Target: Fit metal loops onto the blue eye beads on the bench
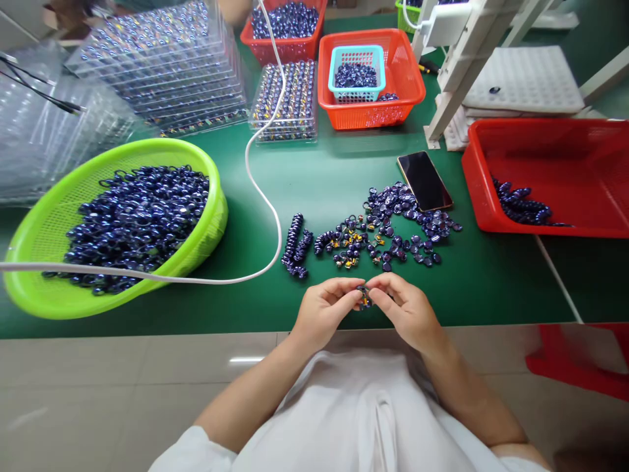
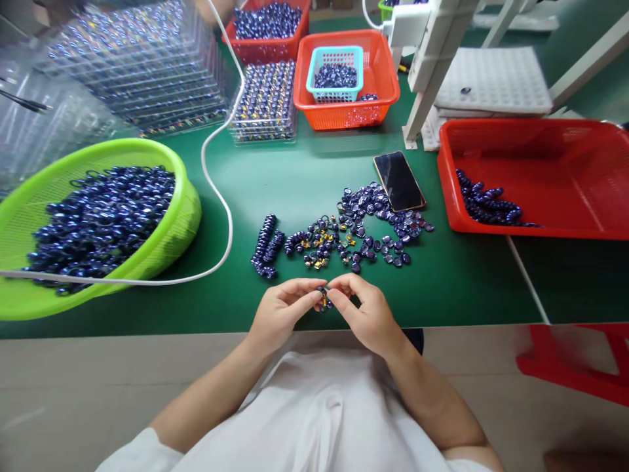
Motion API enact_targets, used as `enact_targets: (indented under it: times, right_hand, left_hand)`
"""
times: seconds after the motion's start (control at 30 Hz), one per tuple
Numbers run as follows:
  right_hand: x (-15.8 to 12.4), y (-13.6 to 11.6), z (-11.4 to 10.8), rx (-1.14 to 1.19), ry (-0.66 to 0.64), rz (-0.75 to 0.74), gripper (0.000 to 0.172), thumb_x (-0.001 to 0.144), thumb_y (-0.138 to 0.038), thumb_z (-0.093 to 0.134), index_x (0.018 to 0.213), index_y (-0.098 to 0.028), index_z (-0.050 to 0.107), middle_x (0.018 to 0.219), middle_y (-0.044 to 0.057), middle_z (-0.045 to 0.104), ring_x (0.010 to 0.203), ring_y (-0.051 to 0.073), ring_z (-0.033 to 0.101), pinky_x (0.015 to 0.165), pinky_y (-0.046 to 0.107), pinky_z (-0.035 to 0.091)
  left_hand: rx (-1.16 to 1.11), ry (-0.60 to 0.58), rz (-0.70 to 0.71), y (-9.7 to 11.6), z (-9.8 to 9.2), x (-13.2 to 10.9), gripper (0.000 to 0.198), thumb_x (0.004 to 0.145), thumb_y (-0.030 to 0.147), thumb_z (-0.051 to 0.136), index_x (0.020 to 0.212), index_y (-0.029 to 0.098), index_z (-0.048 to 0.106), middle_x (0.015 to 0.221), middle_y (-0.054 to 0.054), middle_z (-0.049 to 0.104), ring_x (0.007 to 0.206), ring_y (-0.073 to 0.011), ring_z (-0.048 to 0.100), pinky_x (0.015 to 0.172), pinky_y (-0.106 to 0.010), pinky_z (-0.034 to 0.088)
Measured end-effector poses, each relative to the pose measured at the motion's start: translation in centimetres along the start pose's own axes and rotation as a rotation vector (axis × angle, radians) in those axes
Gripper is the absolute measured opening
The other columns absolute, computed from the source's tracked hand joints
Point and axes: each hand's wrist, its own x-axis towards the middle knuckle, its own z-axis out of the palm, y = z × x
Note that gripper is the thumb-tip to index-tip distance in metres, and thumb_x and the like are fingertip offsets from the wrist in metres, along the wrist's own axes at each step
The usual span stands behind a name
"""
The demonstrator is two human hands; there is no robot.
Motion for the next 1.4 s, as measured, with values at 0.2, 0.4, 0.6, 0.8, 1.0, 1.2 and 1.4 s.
enact_targets:
  times: [0.2, 0.4, 0.6, 0.8, 1.0, 1.2, 1.4]
  right_hand:
    - [-1.6, 1.1, -0.5, -0.08, 0.118, -0.076, 0.009, 0.093, -0.032, 0.061, 0.098, -0.025, 0.064, 0.091, 0.001, 0.066, 0.083, 0.016, 0.063, 0.078, 0.028, 0.051]
    - [-1.6, 0.8, -0.2, -0.162, 0.119, -0.309, 0.013, 0.09, -0.018, 0.063, 0.099, -0.027, 0.066, 0.089, 0.002, 0.067, 0.081, 0.017, 0.065, 0.072, 0.03, 0.053]
    - [-0.8, 0.4, 0.2, -0.308, 0.119, -0.504, 0.023, 0.088, -0.014, 0.063, 0.105, -0.029, 0.067, 0.089, 0.003, 0.068, 0.081, 0.017, 0.066, 0.07, 0.031, 0.054]
    - [-0.7, 0.2, 0.9, -0.358, 0.196, -0.483, 0.015, 0.089, -0.013, 0.06, 0.096, -0.026, 0.063, 0.085, 0.003, 0.066, 0.077, 0.017, 0.064, 0.068, 0.031, 0.053]
    - [-0.7, -0.2, 0.6, -0.21, 0.185, -0.246, 0.007, 0.091, -0.018, 0.06, 0.086, -0.024, 0.062, 0.081, 0.001, 0.063, 0.073, 0.015, 0.06, 0.067, 0.029, 0.05]
    - [-0.6, 0.1, 0.1, -0.072, 0.122, 0.003, 0.01, 0.09, -0.03, 0.065, 0.084, -0.022, 0.063, 0.078, 0.0, 0.063, 0.071, 0.015, 0.058, 0.068, 0.027, 0.048]
    - [-0.4, 0.3, -0.5, 0.058, 0.039, 0.14, 0.018, 0.086, -0.037, 0.068, 0.082, -0.021, 0.063, 0.077, 0.0, 0.063, 0.073, 0.015, 0.057, 0.067, 0.026, 0.045]
  left_hand:
    - [-0.054, 0.012, -0.026, 0.0, 0.1, 0.3, 0.018, 0.074, 0.028, 0.078, 0.084, 0.014, 0.075, 0.072, -0.004, 0.075, 0.059, -0.0122, 0.064, 0.061, -0.025, 0.056]
    - [-0.03, 0.003, -0.015, -0.1, 0.4, 0.6, 0.011, 0.071, 0.022, 0.076, 0.076, 0.014, 0.071, 0.066, -0.001, 0.069, 0.058, -0.0105, 0.06, 0.056, -0.021, 0.048]
    - [0.015, 0.009, -0.018, -0.1, 0.6, 0.6, 0.011, 0.07, 0.023, 0.075, 0.075, 0.014, 0.07, 0.064, 0.0, 0.068, 0.055, -0.0102, 0.057, 0.054, -0.022, 0.047]
    - [0.045, -0.01, -0.014, -0.4, 0.8, 0.6, 0.017, 0.074, 0.028, 0.075, 0.083, 0.014, 0.074, 0.068, -0.003, 0.071, 0.055, -0.0103, 0.057, 0.054, -0.022, 0.049]
    - [0.148, -0.049, 0.028, -0.7, 0.5, -0.1, 0.027, 0.083, 0.03, 0.069, 0.104, 0.013, 0.076, 0.088, -0.009, 0.077, 0.07, -0.0158, 0.067, 0.064, -0.026, 0.056]
    - [0.275, -0.048, 0.213, -1.6, 0.3, -0.3, 0.024, 0.083, 0.028, 0.072, 0.102, 0.016, 0.077, 0.095, -0.01, 0.076, 0.085, -0.0206, 0.071, 0.077, -0.03, 0.057]
    - [0.219, -0.063, 0.129, -1.5, 0.3, -0.2, 0.023, 0.08, 0.031, 0.075, 0.098, 0.017, 0.078, 0.093, -0.009, 0.077, 0.084, -0.02, 0.07, 0.076, -0.029, 0.056]
